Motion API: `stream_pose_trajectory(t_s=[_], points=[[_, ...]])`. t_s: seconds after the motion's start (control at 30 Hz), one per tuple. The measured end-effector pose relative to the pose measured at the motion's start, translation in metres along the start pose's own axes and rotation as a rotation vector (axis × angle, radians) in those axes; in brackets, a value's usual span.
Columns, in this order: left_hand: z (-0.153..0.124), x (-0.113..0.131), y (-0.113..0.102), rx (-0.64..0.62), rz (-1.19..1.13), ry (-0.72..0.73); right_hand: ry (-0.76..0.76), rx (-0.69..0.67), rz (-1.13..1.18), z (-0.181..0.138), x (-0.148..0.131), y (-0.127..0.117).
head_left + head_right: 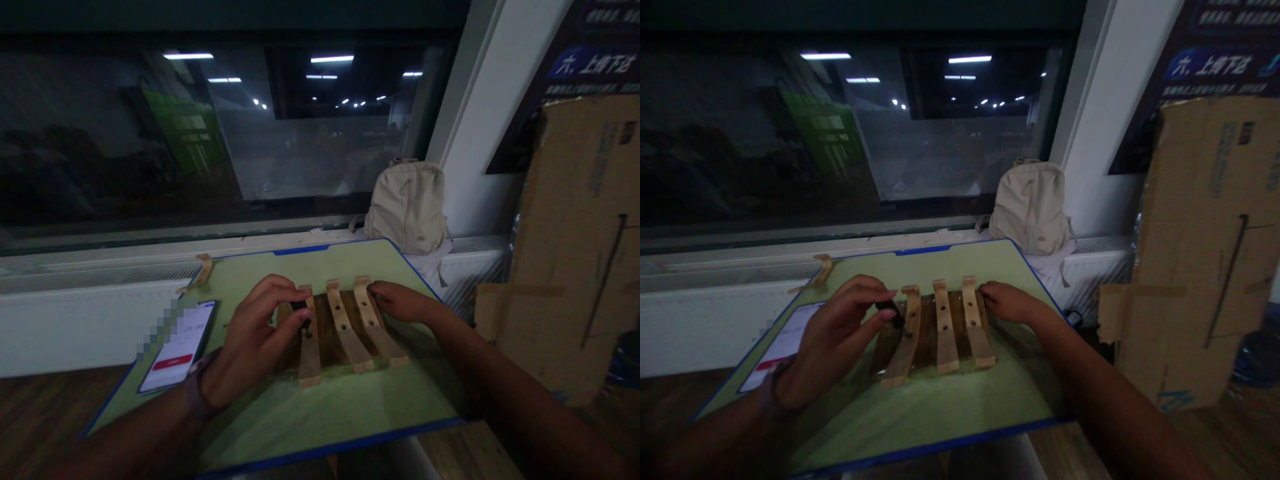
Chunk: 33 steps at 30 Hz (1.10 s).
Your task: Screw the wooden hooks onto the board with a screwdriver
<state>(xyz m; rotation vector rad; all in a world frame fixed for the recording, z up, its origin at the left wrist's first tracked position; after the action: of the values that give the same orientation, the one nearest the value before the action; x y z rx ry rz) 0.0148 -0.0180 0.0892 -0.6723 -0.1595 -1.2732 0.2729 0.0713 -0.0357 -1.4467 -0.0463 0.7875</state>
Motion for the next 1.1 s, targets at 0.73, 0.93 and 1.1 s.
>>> stream_pose_trajectory(t_s=[0.73,0.93,1.1], points=[[0.000,-0.007,0.006,-0.062,-0.081,-0.082,-0.029,0.002,0.051,0.001,0.000,-0.003],[0.001,-0.008,0.003,0.060,-0.033,-0.005,-0.017,-0.001,0.070,0.000,-0.001,-0.004],[-0.002,-0.006,0.008,-0.007,-0.083,-0.052,-0.022,-0.011,0.039,-0.001,0.001,-0.003]])
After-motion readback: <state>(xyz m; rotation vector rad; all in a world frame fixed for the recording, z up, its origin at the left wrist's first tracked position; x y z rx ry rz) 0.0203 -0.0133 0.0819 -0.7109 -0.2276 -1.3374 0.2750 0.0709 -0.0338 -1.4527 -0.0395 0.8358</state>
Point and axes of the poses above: each hand's wrist, its own z-axis towards the middle knuckle, its own y-axis out of the palm, x = y × z, the point moved 7 cm from there along z, towards the middle knuckle, and after that the axes turned 7 degrees about x, right-handed, at the moved point
